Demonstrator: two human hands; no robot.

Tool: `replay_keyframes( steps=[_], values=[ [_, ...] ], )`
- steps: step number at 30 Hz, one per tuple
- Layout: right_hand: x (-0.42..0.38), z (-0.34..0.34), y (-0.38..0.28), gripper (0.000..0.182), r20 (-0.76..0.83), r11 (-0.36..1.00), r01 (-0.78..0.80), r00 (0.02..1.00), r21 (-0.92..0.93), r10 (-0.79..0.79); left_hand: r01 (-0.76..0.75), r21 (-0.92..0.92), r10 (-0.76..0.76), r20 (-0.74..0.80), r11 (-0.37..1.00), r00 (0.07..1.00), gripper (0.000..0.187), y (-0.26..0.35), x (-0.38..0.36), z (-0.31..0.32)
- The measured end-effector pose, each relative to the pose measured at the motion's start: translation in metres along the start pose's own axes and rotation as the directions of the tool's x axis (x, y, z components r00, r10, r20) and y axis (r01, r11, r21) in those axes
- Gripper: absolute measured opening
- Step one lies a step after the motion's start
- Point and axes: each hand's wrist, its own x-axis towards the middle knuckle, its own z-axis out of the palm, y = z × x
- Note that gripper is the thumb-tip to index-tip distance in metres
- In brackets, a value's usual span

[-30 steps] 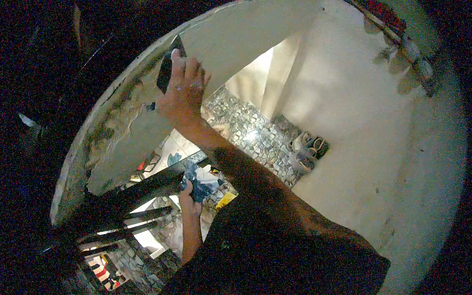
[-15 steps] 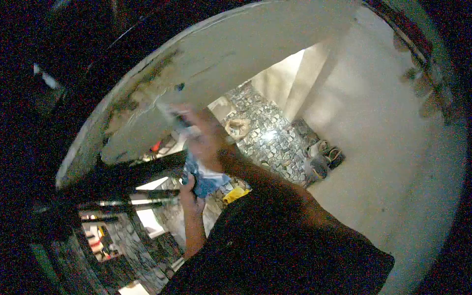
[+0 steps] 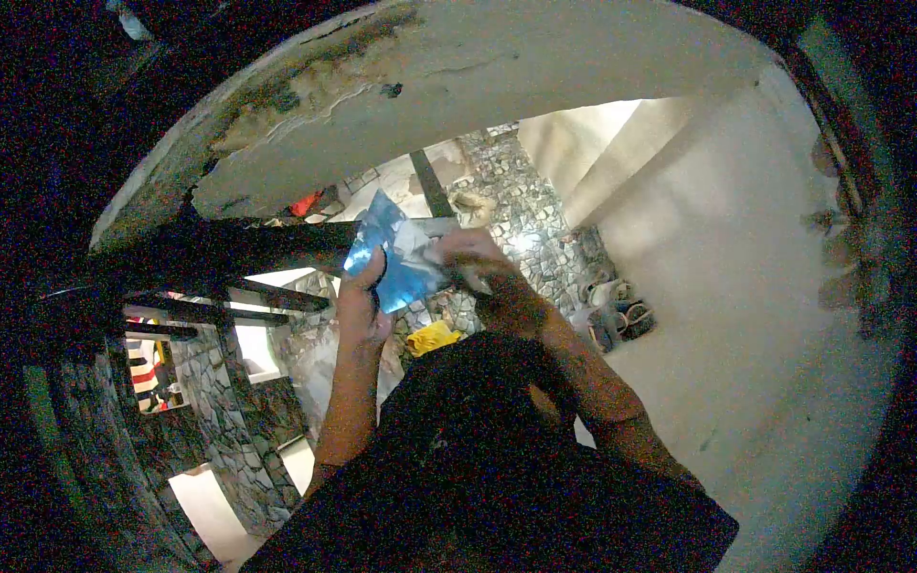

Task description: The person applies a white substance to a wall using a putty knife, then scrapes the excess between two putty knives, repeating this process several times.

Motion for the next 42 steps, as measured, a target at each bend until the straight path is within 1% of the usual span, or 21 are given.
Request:
replay_keyframes(
  steps=[3,6,8,9,11,12,13,14,15,18,20,22,23,25,26,27,28,32,35,38,42],
  values=[
    [-0.008,-0.001,-0.014,0.063,0.018,0.952,-0.259,0.965,0.160,0.260,0.041,0.004,-0.041,0.014,0.999,0.999,0.023,-0.010,0.002,0.003],
    [-0.040,-0.020,0.020,0.058,0.102,0.973,-0.224,0.968,-0.053,0.228,0.069,-0.001,-0.069,-0.005,0.998,0.998,0.024,-0.025,-0.007,0.022],
    [-0.063,-0.024,0.038,0.056,0.175,0.967,-0.222,0.954,-0.123,0.242,0.064,-0.020,-0.064,-0.017,0.998,0.998,0.026,-0.035,-0.016,0.036],
    [-0.074,-0.028,0.044,0.053,0.148,0.956,-0.287,0.945,-0.055,0.292,0.036,0.002,-0.036,-0.010,0.999,0.999,0.030,-0.035,-0.025,0.048],
    [-0.115,-0.042,0.096,0.050,-0.116,0.945,-0.325,0.941,-0.039,0.318,-0.029,0.033,0.028,0.017,0.999,0.999,0.040,-0.032,-0.043,0.074],
    [-0.119,-0.057,0.105,0.049,-0.237,0.941,-0.336,0.917,-0.028,0.321,-0.020,-0.093,0.025,0.053,0.995,0.998,0.043,-0.033,-0.046,0.077],
    [-0.125,-0.082,0.113,0.048,-0.348,0.868,-0.455,0.860,-0.196,0.373,-0.021,-0.158,0.037,0.103,0.987,0.994,0.044,-0.035,-0.049,0.067],
    [-0.114,-0.106,0.118,0.047,-0.465,0.746,-0.578,0.788,-0.330,0.404,-0.013,-0.216,0.045,0.143,0.976,0.989,0.045,-0.037,-0.051,0.048],
    [-0.101,-0.119,0.137,0.046,-0.656,0.647,-0.752,0.552,-0.125,0.515,0.004,-0.198,0.010,0.071,0.980,0.997,0.041,-0.044,-0.049,0.023],
    [-0.001,-0.175,0.104,0.050,-0.759,0.812,-0.497,0.642,-0.306,0.107,-0.025,-0.342,0.075,0.134,0.940,0.988,0.041,-0.039,-0.054,0.011],
    [0.029,-0.180,0.119,0.052,-0.809,0.754,-0.565,0.582,-0.335,0.076,-0.039,-0.277,0.069,0.102,0.960,0.992,0.040,-0.042,-0.051,-0.012],
    [0.063,-0.166,0.112,0.056,-0.860,0.554,-0.752,0.496,-0.358,0.117,-0.053,-0.235,0.078,0.097,0.971,0.992,0.039,-0.038,-0.048,-0.027],
    [0.074,-0.161,0.108,0.057,-0.858,0.566,-0.743,0.500,-0.358,0.114,-0.025,-0.273,0.076,0.177,0.962,0.981,0.037,-0.034,-0.047,-0.030],
    [0.092,-0.149,0.102,0.061,-0.849,0.593,-0.721,0.516,-0.357,0.116,-0.019,-0.259,0.044,0.094,0.966,0.995,0.036,-0.024,-0.050,-0.043],
    [0.099,-0.142,0.101,0.062,-0.863,0.556,-0.749,0.494,-0.360,0.107,-0.018,-0.254,0.030,0.047,0.967,0.998,0.036,-0.018,-0.052,-0.052],
    [0.106,-0.135,0.100,0.064,-0.875,0.517,-0.775,0.475,-0.364,0.096,-0.016,-0.258,0.062,0.168,0.966,0.984,0.036,-0.010,-0.053,-0.063],
    [0.112,-0.129,0.099,0.065,-0.886,0.476,-0.799,0.457,-0.367,0.084,-0.035,-0.246,0.069,0.133,0.969,0.989,0.037,-0.004,-0.054,-0.077],
    [0.122,-0.109,0.097,0.067,-0.862,0.398,-0.787,0.507,-0.472,-0.019,-0.029,-0.276,0.055,0.088,0.961,0.995,0.039,0.015,-0.055,-0.124],
    [0.130,-0.094,0.085,0.068,-0.869,0.432,-0.799,0.491,-0.419,0.065,-0.020,-0.242,0.036,0.063,0.970,0.997,0.039,0.017,-0.048,-0.152],
    [0.138,-0.079,0.081,0.072,-0.870,0.418,-0.794,0.493,-0.442,0.017,0.021,-0.278,0.016,0.131,0.960,0.991,0.040,0.021,-0.044,-0.166],
    [0.150,-0.053,0.066,0.076,-0.832,0.438,-0.755,0.554,-0.488,0.026,-0.021,-0.271,0.038,0.057,0.962,0.998,0.043,0.023,-0.038,-0.161]
  ],
)
